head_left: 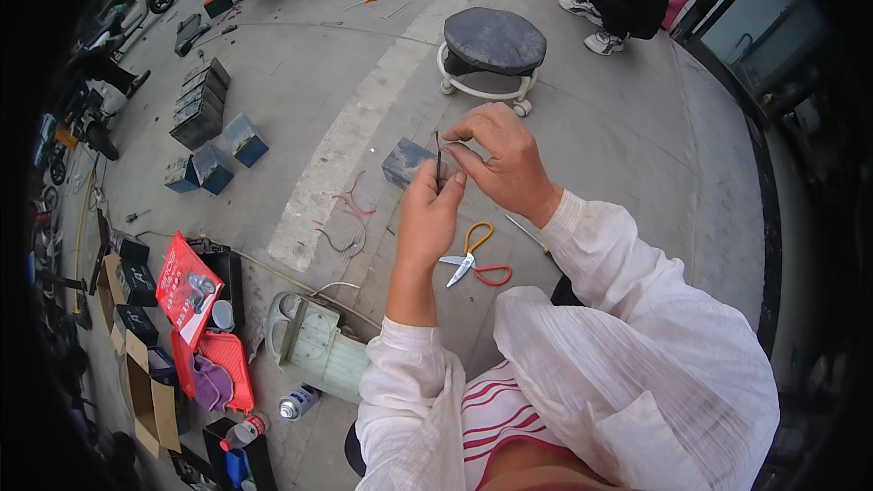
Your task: The person strips insulation from wires using pliers and scissors, then twists the exposed strands together by hand. The person repeats this process for multiple wire pairs on the ground.
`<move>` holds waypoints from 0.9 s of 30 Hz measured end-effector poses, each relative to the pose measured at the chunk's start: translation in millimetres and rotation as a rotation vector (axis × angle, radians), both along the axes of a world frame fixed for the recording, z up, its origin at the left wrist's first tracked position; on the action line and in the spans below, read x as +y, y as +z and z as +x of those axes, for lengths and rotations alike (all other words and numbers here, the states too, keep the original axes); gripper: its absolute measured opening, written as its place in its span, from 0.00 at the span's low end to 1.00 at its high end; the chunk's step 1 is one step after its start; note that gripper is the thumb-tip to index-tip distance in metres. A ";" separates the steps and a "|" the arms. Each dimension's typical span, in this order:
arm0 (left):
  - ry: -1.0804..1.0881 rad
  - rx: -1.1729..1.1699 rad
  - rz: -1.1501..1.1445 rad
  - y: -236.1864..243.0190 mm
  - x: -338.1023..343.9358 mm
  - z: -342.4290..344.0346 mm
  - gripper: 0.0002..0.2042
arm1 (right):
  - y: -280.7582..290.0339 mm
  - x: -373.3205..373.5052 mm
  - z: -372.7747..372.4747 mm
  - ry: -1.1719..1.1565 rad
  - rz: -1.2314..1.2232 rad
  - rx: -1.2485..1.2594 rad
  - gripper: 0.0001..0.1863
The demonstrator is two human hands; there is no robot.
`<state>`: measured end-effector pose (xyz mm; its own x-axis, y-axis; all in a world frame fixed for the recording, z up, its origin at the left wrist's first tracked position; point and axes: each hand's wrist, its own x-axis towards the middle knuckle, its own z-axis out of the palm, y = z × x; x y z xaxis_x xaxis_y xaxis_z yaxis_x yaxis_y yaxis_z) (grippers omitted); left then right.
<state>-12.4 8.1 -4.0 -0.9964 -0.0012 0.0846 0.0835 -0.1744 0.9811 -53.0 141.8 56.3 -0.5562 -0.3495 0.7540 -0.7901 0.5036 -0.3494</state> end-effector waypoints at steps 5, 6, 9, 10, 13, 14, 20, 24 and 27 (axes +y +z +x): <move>-0.005 0.003 -0.065 -5.1 0.5 2.7 0.09 | -0.8 1.9 -2.2 -0.003 0.035 -0.015 0.08; -0.004 0.019 -0.071 -6.0 0.4 0.9 0.09 | -0.2 2.9 -2.9 -0.009 0.048 -0.014 0.09; 0.006 -0.003 -0.157 -3.6 0.6 1.1 0.10 | -3.6 4.7 -10.1 -0.037 0.023 0.019 0.10; 0.011 0.000 -0.178 -2.8 1.5 0.6 0.10 | -4.6 5.7 -12.9 -0.049 0.004 0.034 0.10; 0.035 -0.020 -0.244 -7.3 3.7 -1.0 0.10 | -2.4 12.8 -22.4 -0.142 -0.029 0.047 0.09; 0.048 -0.039 -0.271 -9.7 4.4 -4.3 0.10 | 0.4 16.4 -26.7 -0.202 -0.084 0.043 0.08; 0.267 -0.267 0.174 -54.5 -28.3 -22.6 0.08 | 17.3 34.7 -34.5 -0.332 -0.103 0.007 0.06; 0.182 -0.374 0.424 -18.7 -34.9 -22.7 0.06 | 1.1 27.7 -24.8 0.064 0.264 -0.087 0.06; 0.063 -0.359 0.518 -2.9 -29.5 -16.1 0.07 | -12.2 8.9 -17.4 0.159 0.223 -0.049 0.08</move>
<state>-28.5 -21.4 -6.8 -0.9594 -0.0122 -0.2819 -0.2093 -0.6394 0.7398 -70.4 150.7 44.1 -0.5149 -0.5899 0.6220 -0.8504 0.4429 -0.2840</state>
